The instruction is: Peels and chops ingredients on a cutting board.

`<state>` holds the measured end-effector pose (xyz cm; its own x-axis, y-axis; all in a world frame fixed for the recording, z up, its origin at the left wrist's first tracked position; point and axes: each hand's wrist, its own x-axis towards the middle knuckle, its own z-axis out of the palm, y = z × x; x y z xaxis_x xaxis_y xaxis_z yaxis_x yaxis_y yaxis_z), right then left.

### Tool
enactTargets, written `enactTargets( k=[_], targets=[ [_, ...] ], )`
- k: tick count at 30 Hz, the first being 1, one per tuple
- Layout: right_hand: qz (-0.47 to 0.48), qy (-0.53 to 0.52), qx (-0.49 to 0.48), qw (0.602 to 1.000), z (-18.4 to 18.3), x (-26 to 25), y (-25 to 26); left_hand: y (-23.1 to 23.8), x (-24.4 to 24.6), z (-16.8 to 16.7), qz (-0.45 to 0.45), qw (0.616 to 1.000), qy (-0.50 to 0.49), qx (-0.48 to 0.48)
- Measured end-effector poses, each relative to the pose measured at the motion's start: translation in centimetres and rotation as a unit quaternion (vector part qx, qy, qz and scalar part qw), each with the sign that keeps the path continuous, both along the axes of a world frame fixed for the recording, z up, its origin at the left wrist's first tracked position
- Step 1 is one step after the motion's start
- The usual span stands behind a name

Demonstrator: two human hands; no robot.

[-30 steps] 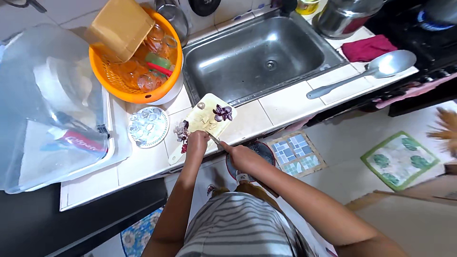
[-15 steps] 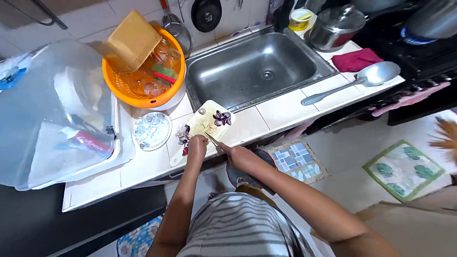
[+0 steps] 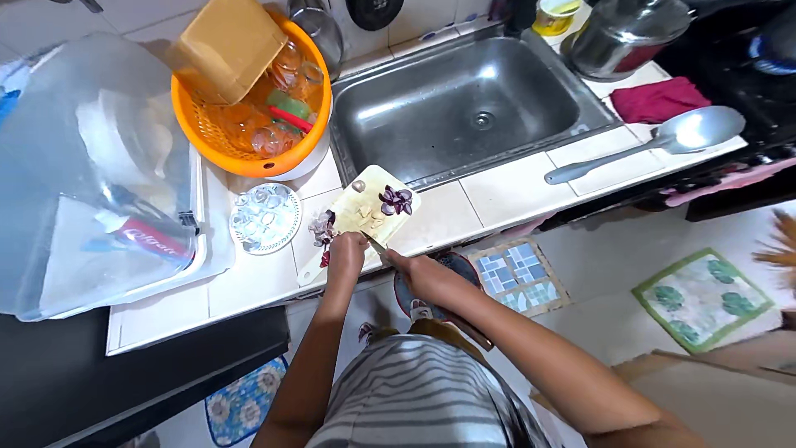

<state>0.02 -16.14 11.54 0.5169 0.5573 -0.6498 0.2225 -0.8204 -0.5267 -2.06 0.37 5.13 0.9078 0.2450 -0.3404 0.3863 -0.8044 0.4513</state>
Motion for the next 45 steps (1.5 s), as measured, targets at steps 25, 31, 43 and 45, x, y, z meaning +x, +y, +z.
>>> enactTargets(
  k=[25,31,43,45],
  targets=[
    [-0.106,-0.05,0.087,0.989,-0.2,0.2,-3.5,-2.1,0.6,1.6,0.014,1.0,0.003,-0.015],
    [-0.129,-0.041,0.103,0.985,0.1,0.1,-3.8,-2.4,1.2,1.2,0.001,1.0,-0.02,0.001],
    [-0.149,-0.044,0.115,0.981,-0.6,0.1,-5.0,-0.4,5.0,0.1,-0.217,0.972,-0.06,0.067],
    [-0.149,-0.04,0.114,0.981,-0.8,0.1,-5.1,-0.6,5.2,0.3,-0.218,0.972,-0.04,0.079]
  ],
)
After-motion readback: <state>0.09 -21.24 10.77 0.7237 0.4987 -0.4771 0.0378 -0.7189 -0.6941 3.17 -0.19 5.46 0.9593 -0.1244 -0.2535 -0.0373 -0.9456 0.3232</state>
